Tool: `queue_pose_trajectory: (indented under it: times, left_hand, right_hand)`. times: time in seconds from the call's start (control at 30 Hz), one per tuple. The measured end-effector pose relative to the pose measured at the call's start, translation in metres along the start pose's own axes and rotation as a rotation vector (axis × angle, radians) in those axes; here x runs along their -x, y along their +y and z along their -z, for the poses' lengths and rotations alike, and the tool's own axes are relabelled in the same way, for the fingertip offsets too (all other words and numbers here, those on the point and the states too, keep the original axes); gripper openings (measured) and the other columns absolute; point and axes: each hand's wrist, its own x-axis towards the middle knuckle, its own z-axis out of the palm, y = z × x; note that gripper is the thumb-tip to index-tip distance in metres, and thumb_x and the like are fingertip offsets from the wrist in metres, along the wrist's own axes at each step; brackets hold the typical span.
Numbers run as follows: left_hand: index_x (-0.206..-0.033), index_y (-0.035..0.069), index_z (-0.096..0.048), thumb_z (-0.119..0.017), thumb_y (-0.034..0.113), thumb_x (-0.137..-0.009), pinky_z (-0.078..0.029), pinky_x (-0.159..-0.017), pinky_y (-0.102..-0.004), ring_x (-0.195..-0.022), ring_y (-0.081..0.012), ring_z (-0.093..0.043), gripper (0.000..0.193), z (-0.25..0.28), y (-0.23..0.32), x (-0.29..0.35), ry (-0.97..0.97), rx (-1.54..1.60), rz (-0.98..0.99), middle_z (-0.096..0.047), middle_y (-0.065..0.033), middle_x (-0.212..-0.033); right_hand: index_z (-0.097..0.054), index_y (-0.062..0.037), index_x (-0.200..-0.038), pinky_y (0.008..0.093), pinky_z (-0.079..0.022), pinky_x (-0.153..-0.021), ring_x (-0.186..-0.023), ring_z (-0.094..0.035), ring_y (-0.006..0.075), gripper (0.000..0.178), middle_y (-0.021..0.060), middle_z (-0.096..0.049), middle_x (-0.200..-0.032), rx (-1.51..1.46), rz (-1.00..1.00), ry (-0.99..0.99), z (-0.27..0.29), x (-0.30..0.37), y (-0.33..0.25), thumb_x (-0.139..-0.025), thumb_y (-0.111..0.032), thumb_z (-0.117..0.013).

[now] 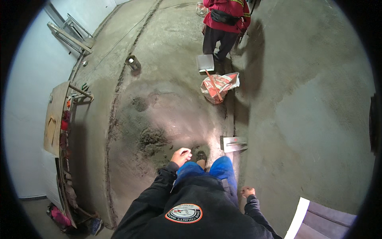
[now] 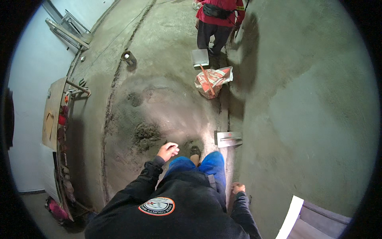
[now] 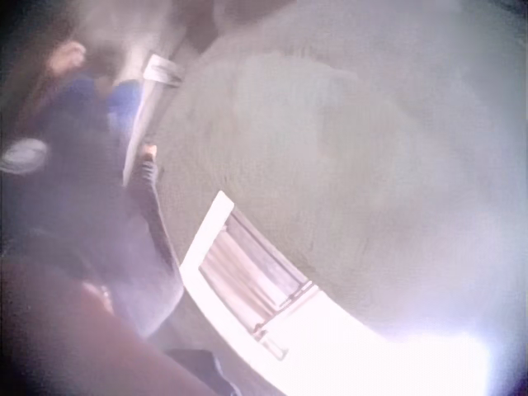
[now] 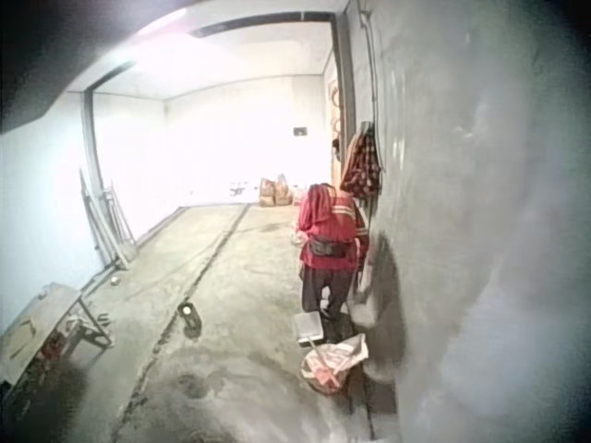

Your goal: The person uses a hoe to spread and level wet concrete on the floor. They then use a long metal straightedge to smooth the surface, scraping off excess material. Another person assists by pouring water from a bucket and sweeping nearby.

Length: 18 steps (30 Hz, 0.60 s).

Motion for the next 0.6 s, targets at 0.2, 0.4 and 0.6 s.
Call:
queue_pose_trajectory:
  times: [0.2, 0.4, 0.6]
  left_hand:
    - [-0.091, 0.002, -0.056, -0.054, 0.017, -0.083, -0.046, -0.063, -0.0271, -0.066, -0.0125, -0.056, 0.017, 0.044, 0.006, -0.08, 0.036, -0.221, -0.161, -0.061, -0.0053, -0.076]
    - [-0.086, 0.002, -0.063, -0.06, 0.025, -0.075, -0.049, -0.062, -0.0327, -0.063, -0.0212, -0.062, 0.026, 0.073, -0.039, -0.135, 0.19, -0.432, 0.253, -0.064, -0.0127, -0.073]
    - [-0.087, 0.001, -0.063, -0.059, 0.028, -0.076, -0.049, -0.063, -0.0331, -0.066, -0.0213, -0.062, 0.03, 0.03, 0.058, -0.247, 0.174, -0.405, 0.386, -0.064, -0.0138, -0.078]
  right_hand:
    - [-0.065, -0.0011, -0.081, 0.0277, -0.048, -0.049, -0.055, -0.06, 0.015, 0.016, 0.0087, -0.064, -0.07, -0.004, -0.112, -0.024, 0.025, -0.052, -0.143, -0.076, -0.014, -0.056]
    - [-0.065, -0.0006, -0.079, 0.0281, -0.045, -0.044, -0.047, -0.056, 0.015, 0.025, 0.0085, -0.062, -0.063, 0.178, 0.015, -0.113, 0.035, -0.137, -0.277, -0.078, -0.023, -0.053]
    - [-0.056, -0.0009, -0.083, 0.0288, -0.046, -0.044, -0.052, -0.057, 0.0173, 0.012, 0.01, -0.061, -0.069, 0.181, 0.066, -0.165, 0.06, -0.401, -0.248, -0.082, -0.012, -0.051]
